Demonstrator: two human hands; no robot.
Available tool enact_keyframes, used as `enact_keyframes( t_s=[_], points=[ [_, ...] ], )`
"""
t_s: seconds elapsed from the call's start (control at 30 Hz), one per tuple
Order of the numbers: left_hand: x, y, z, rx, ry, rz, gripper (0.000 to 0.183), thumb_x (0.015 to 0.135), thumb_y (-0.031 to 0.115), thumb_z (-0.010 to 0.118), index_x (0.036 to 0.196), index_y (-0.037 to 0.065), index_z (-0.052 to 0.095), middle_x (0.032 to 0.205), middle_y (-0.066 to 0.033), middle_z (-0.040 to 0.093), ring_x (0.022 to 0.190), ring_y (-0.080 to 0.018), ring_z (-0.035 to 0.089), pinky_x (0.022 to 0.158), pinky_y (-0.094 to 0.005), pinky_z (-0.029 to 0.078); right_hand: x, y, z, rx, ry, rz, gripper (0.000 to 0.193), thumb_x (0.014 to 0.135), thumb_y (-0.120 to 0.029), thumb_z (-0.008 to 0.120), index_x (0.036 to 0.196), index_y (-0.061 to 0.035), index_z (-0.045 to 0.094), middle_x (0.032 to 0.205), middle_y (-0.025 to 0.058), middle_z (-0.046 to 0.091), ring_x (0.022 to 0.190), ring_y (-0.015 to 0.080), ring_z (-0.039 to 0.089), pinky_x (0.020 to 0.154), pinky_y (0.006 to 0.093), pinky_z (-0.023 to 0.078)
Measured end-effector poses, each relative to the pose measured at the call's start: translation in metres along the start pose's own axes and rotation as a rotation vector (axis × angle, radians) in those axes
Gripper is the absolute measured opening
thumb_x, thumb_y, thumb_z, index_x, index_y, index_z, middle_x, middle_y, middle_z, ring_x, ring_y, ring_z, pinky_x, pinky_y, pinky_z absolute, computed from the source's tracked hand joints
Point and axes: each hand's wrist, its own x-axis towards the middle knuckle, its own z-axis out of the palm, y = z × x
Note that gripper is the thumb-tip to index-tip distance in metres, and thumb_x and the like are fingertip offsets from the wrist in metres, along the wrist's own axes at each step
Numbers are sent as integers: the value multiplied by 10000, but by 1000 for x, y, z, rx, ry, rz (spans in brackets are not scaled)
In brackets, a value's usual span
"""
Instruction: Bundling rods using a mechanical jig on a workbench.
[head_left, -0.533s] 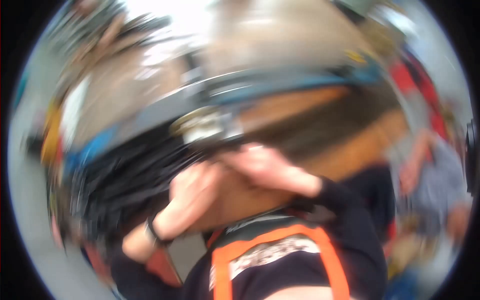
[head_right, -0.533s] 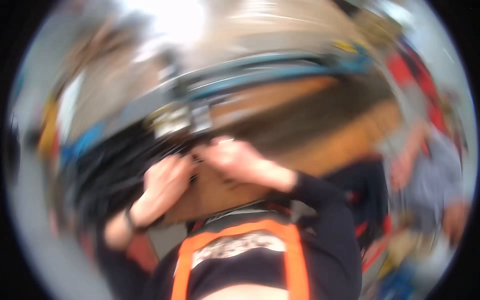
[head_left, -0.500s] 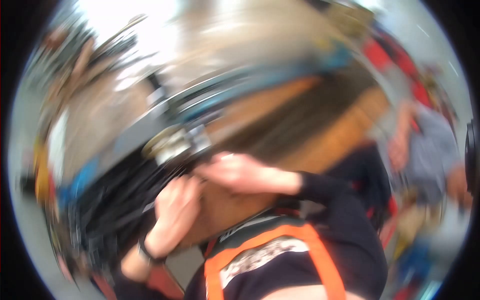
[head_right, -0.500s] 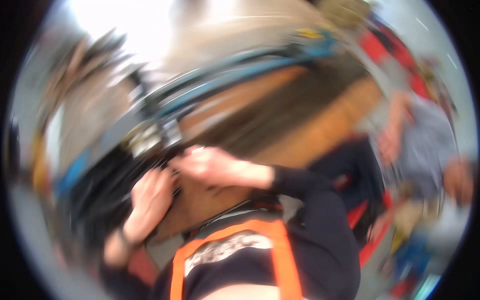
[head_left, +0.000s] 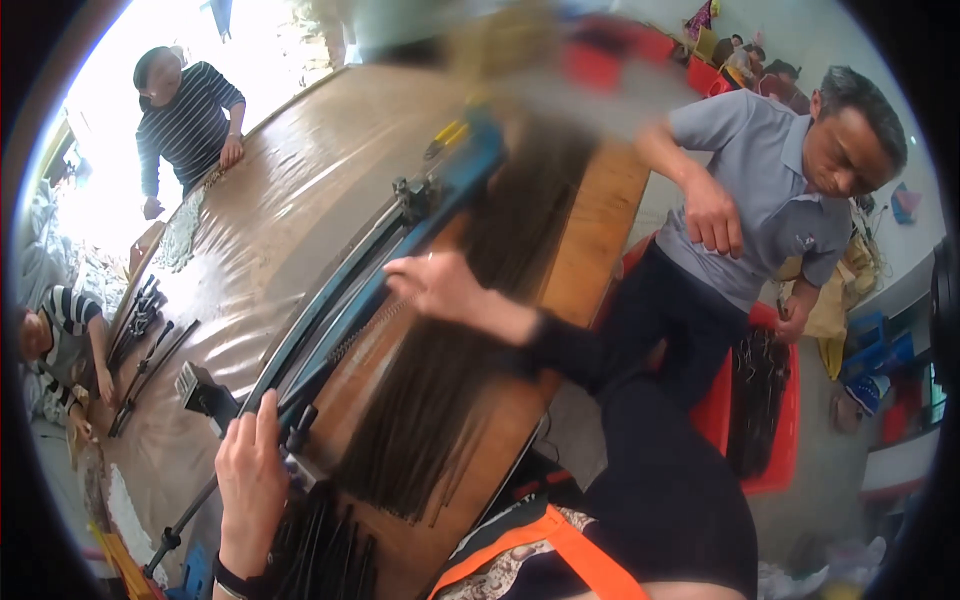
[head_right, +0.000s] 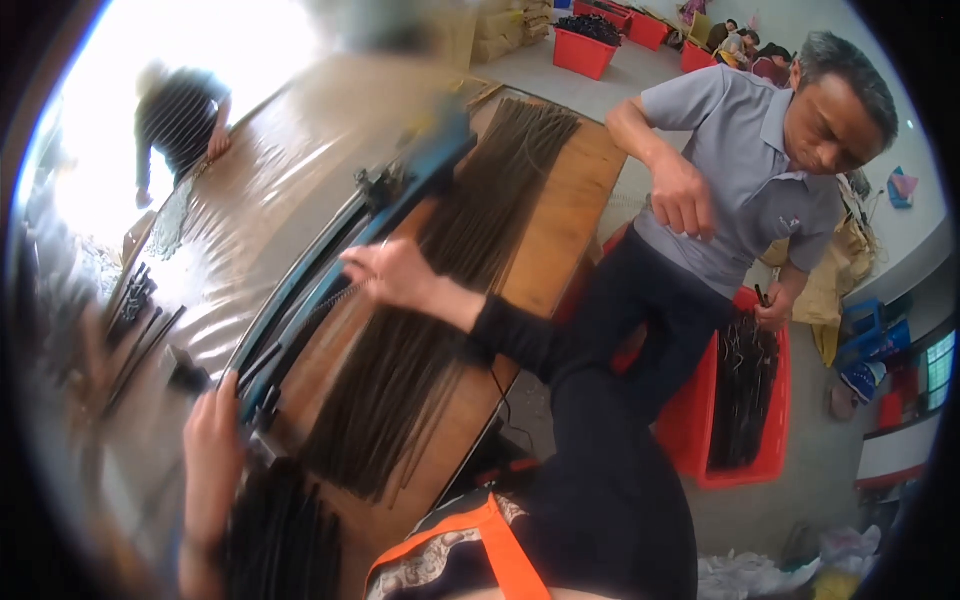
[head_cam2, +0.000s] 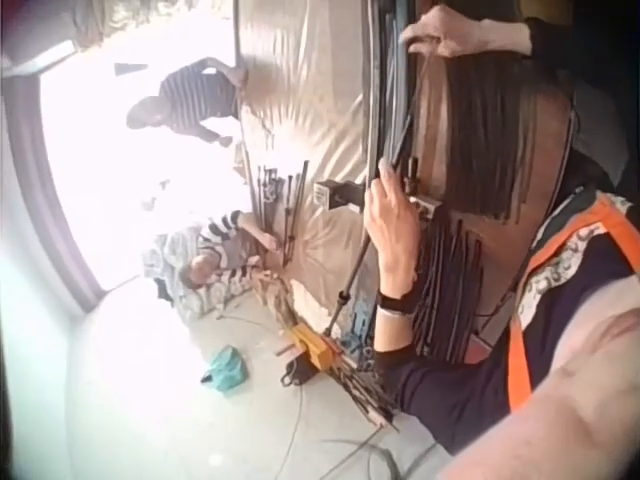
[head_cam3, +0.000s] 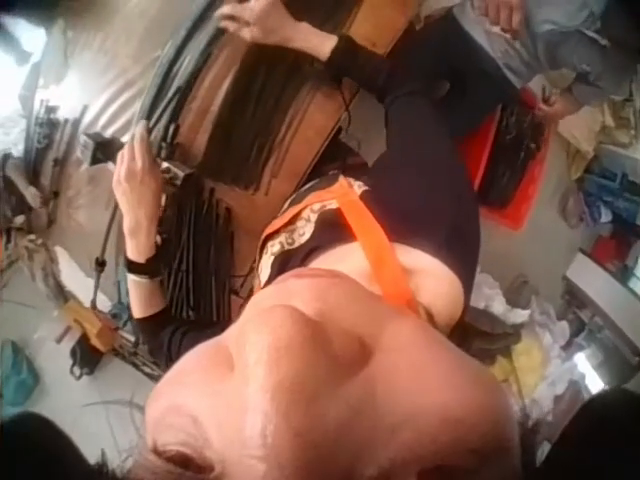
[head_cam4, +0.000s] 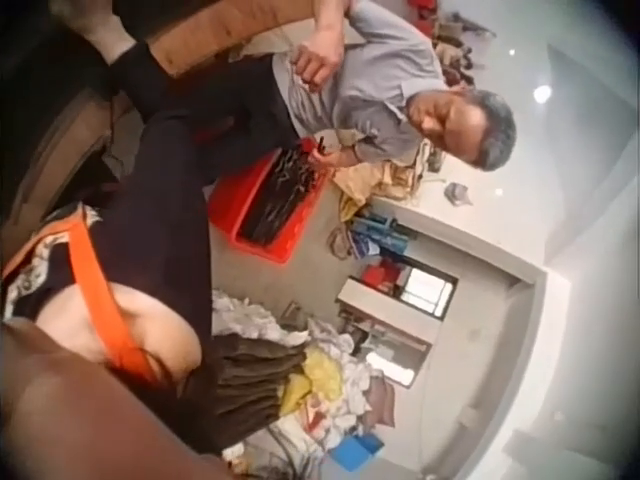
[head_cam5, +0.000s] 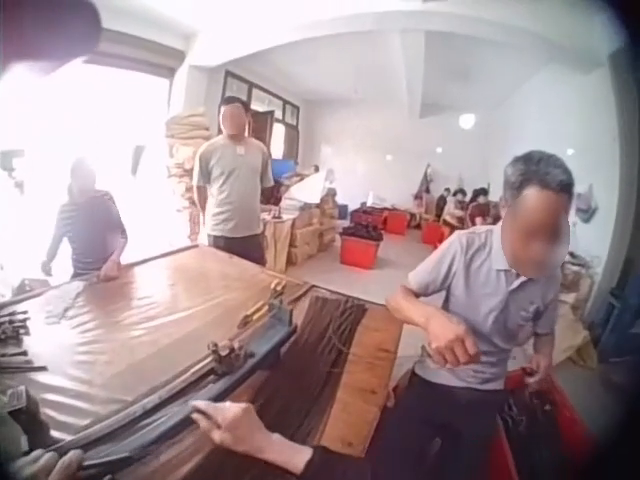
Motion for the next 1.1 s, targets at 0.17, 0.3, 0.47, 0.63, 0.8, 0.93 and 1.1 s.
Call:
enact_keyframes(
  t_s=[0.17, 0.3, 0.47, 0.63, 0.8, 0.93, 1.1],
  points=[
    [19, 2, 18, -130, -61, 86, 437, 786, -24, 580, 1217, 42, 583, 765, -99, 541, 702, -284, 568, 593, -408, 476, 16, -9, 10, 194, -148, -454, 366, 866, -349, 687, 1155, -128, 640, 689, 102, 631, 621, 264, 661, 557, 364, 543],
    [2, -15, 8, -8, -4, -37, 391, 800, -1, 575, 1185, 64, 602, 733, -97, 532, 691, -284, 571, 600, -408, 481, 11, -2, 15, -126, 45, -110, 345, 817, -202, 731, 1145, -128, 654, 720, 92, 611, 586, 268, 617, 530, 374, 507],
    [-15, -16, -3, 28, 7, -15, 357, 807, 46, 604, 1154, 125, 628, 705, -82, 513, 663, -273, 567, 580, -396, 467, 11, -44, 24, 31, -10, -159, 292, 848, -193, 705, 1123, -110, 654, 673, 109, 599, 560, 272, 601, 516, 365, 499],
    [-56, -27, -22, 92, 81, -130, 339, 810, 83, 632, 1139, 164, 641, 683, -71, 504, 643, -257, 562, 550, -390, 444, -1, -132, 37, 179, -217, -111, 314, 879, -245, 699, 1145, -86, 650, 652, 77, 570, 575, 249, 578, 549, 335, 490],
    [-102, -44, -43, 143, 91, -160, 330, 812, 103, 647, 1135, 171, 645, 666, -68, 497, 622, -248, 557, 533, -387, 430, 5, -132, 27, 873, -526, 269, 252, 885, -240, 693, 1050, -50, 674, 677, 88, 591, 582, 242, 555, 564, 343, 470],
    [-111, -34, -44, 113, 44, -202, 342, 807, 110, 655, 1147, 152, 643, 653, -66, 492, 608, -252, 555, 534, -392, 429, 10, -139, 48, 528, -163, -203, 265, 839, -212, 740, 1048, -56, 690, 703, 67, 594, 597, 220, 533, 562, 329, 456],
    [-110, -18, -47, 5, 32, -190, 378, 790, 78, 636, 1164, 136, 644, 670, -66, 497, 630, -253, 545, 554, -389, 430, 21, -185, 53, 705, -84, -315, 280, 797, -174, 770, 1044, -65, 697, 689, 45, 582, 615, 208, 552, 556, 319, 454]
  ],
)
